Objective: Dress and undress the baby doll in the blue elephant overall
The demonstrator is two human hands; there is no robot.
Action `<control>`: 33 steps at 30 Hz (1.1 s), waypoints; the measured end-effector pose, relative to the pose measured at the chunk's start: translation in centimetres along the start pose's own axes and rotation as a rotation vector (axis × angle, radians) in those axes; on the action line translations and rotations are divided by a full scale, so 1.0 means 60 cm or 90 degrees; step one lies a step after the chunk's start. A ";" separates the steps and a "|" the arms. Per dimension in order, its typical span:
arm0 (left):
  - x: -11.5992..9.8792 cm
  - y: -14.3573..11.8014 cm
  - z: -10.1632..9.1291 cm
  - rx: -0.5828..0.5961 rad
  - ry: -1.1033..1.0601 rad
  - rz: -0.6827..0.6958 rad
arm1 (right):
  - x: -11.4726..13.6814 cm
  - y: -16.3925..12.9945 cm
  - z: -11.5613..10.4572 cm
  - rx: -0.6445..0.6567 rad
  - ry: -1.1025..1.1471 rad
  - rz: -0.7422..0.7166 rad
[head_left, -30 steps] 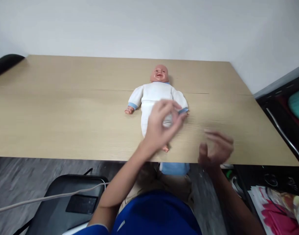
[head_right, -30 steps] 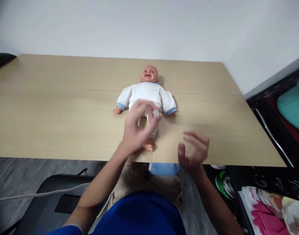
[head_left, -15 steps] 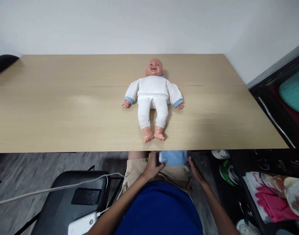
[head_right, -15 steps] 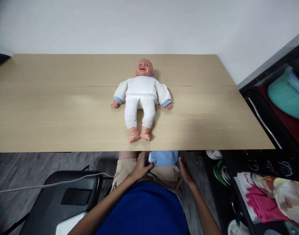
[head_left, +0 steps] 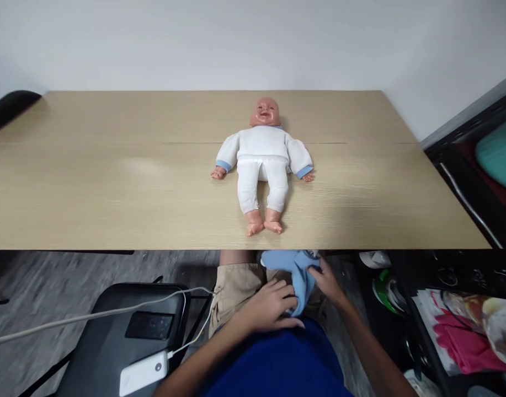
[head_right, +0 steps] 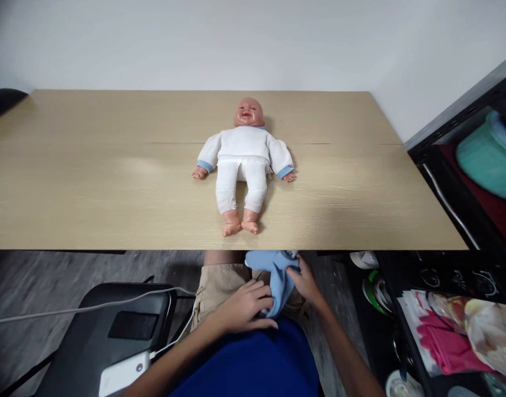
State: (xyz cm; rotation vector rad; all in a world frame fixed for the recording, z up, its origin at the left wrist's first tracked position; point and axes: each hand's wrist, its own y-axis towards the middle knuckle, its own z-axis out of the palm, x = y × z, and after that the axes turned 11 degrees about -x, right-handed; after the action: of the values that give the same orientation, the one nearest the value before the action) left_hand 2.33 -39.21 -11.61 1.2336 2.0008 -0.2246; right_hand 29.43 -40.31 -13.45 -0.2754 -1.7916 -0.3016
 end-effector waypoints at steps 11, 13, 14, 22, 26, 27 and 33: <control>-0.027 0.088 -0.290 -0.390 -0.154 -0.012 | 0.267 0.058 0.010 0.226 0.118 -0.123; -0.016 0.134 -0.339 -0.315 -0.270 0.007 | 0.316 0.099 0.017 0.201 0.134 -0.186; -0.010 0.157 -0.360 -0.278 -0.310 0.029 | 0.339 0.121 0.020 0.186 0.126 -0.209; -0.011 0.300 -0.492 -0.422 -0.291 0.037 | 0.459 0.270 0.016 0.234 0.025 -0.294; 0.005 0.339 -0.536 -0.433 -0.211 -0.009 | 0.496 0.317 0.023 0.249 -0.091 -0.395; 0.016 0.347 -0.545 -0.434 -0.192 -0.015 | 0.501 0.329 0.028 0.225 -0.116 -0.423; 0.056 0.381 -0.601 -0.473 -0.187 -0.063 | 0.511 0.410 0.057 0.213 -0.105 -0.452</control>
State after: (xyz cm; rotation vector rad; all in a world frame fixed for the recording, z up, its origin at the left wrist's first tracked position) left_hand 1.92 -6.79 16.43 0.5873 1.6512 0.2628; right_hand 27.56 -15.26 17.00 0.6035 -2.0204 -0.4758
